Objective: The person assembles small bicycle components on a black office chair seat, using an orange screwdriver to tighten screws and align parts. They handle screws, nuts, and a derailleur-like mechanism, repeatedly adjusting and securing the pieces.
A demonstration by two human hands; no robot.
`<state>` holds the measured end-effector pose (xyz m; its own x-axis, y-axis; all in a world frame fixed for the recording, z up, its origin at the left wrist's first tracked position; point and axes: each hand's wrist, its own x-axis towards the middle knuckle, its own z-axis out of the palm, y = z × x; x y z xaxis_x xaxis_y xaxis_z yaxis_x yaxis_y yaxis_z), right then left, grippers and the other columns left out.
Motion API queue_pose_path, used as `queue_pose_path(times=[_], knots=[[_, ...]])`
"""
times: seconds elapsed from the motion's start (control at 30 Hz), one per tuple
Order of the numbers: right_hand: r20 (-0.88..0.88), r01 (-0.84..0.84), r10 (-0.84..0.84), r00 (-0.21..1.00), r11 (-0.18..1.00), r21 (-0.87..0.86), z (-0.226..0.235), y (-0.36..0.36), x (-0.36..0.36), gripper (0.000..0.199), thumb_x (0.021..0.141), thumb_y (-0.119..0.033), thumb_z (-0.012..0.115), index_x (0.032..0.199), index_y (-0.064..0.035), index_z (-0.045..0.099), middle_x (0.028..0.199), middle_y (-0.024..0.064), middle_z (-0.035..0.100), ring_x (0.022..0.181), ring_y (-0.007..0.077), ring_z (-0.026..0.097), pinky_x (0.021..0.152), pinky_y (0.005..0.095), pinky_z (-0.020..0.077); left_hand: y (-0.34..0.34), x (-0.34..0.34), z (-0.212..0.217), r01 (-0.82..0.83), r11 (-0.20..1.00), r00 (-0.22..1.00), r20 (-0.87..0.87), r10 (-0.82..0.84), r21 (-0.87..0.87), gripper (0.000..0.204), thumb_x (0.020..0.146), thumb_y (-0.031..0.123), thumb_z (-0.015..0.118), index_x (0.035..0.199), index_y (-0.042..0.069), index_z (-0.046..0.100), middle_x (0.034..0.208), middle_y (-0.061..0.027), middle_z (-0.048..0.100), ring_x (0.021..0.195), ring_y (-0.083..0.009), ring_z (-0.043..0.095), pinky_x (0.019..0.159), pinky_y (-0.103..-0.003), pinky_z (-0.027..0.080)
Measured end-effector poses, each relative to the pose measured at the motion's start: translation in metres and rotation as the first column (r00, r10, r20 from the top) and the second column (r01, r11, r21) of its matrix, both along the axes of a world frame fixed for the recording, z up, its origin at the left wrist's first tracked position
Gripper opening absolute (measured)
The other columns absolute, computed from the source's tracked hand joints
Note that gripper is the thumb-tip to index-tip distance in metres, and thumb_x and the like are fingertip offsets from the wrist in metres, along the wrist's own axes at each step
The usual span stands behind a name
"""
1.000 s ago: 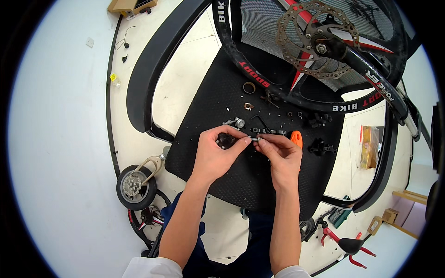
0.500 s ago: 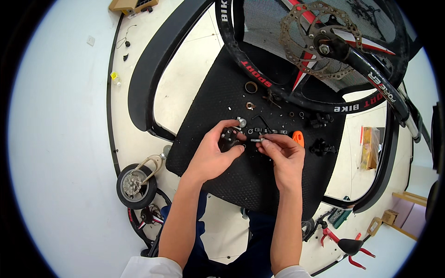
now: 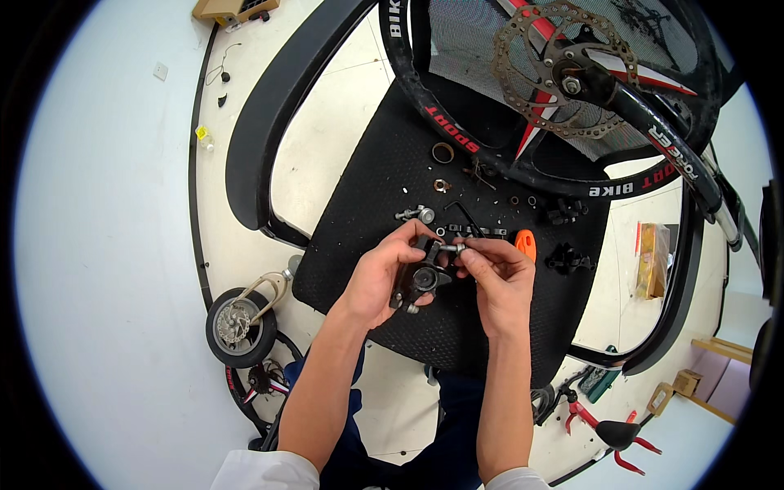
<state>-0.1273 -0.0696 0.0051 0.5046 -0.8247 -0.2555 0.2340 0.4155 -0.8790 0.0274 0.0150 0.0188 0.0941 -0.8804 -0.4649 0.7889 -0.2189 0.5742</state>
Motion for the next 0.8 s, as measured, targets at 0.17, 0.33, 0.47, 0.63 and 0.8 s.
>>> queue_pose_path(times=[0.17,0.33,0.47,0.63,0.8], knots=[[-0.013,0.027,-0.027,1.000,1.000,-0.014,-0.0005,0.0039,0.0052,0.017,0.084,0.008,0.071,0.100,0.0061,0.069,0.101,0.0180,0.072,0.087,0.0193,0.071,0.081,0.0306,0.0581,-0.0028,-0.0028,-0.0003,-0.008,0.999,0.998,-0.070,0.004,-0.054,0.031,0.086,0.018,0.042,0.111,0.002,0.051,0.094,-0.0147,0.060,0.065,-0.0206,0.059,0.052,-0.032,0.047],[-0.099,-0.030,0.021,0.995,0.996,-0.087,0.0041,0.0027,0.0054,0.019,0.081,0.011,0.073,0.099,0.0067,0.069,0.102,0.0174,0.072,0.091,0.0204,0.071,0.088,0.0300,0.0581,-0.0030,-0.0025,-0.0018,0.009,1.000,0.992,0.124,-0.009,0.002,0.031,0.086,0.018,0.044,0.111,0.002,0.051,0.099,-0.0113,0.058,0.066,-0.0173,0.060,0.053,-0.031,0.049],[-0.135,-0.078,0.065,0.989,0.992,-0.098,0.0030,0.0007,0.0022,0.021,0.082,0.014,0.071,0.102,0.0090,0.069,0.103,0.0168,0.071,0.094,0.0187,0.071,0.087,0.0272,0.0583,-0.0026,-0.0022,-0.0012,0.064,0.997,0.951,0.299,-0.075,0.046,0.030,0.085,0.017,0.047,0.109,0.002,0.053,0.100,-0.0079,0.055,0.071,-0.0138,0.059,0.055,-0.029,0.051],[-0.152,-0.134,0.111,0.982,0.980,-0.150,0.0039,-0.0012,0.0002,0.022,0.082,0.015,0.069,0.103,0.0093,0.069,0.105,0.0138,0.069,0.093,0.0170,0.070,0.084,0.0244,0.0583,-0.0020,-0.0013,-0.0070,0.118,0.993,0.843,0.526,-0.107,0.013,0.028,0.085,0.015,0.048,0.108,0.002,0.054,0.099,-0.0061,0.055,0.080,-0.0109,0.057,0.066,-0.026,0.051],[-0.200,-0.179,0.140,0.970,0.964,-0.197,0.0009,-0.0021,-0.0006,0.021,0.083,0.013,0.068,0.103,0.0077,0.071,0.106,0.0120,0.068,0.092,0.0149,0.070,0.081,0.0226,0.0581,-0.0019,0.0001,-0.0069,0.087,0.995,0.878,0.467,-0.103,0.057,0.021,0.088,0.009,0.052,0.106,0.000,0.056,0.094,-0.0048,0.058,0.080,-0.0098,0.054,0.071,-0.025,0.046]])
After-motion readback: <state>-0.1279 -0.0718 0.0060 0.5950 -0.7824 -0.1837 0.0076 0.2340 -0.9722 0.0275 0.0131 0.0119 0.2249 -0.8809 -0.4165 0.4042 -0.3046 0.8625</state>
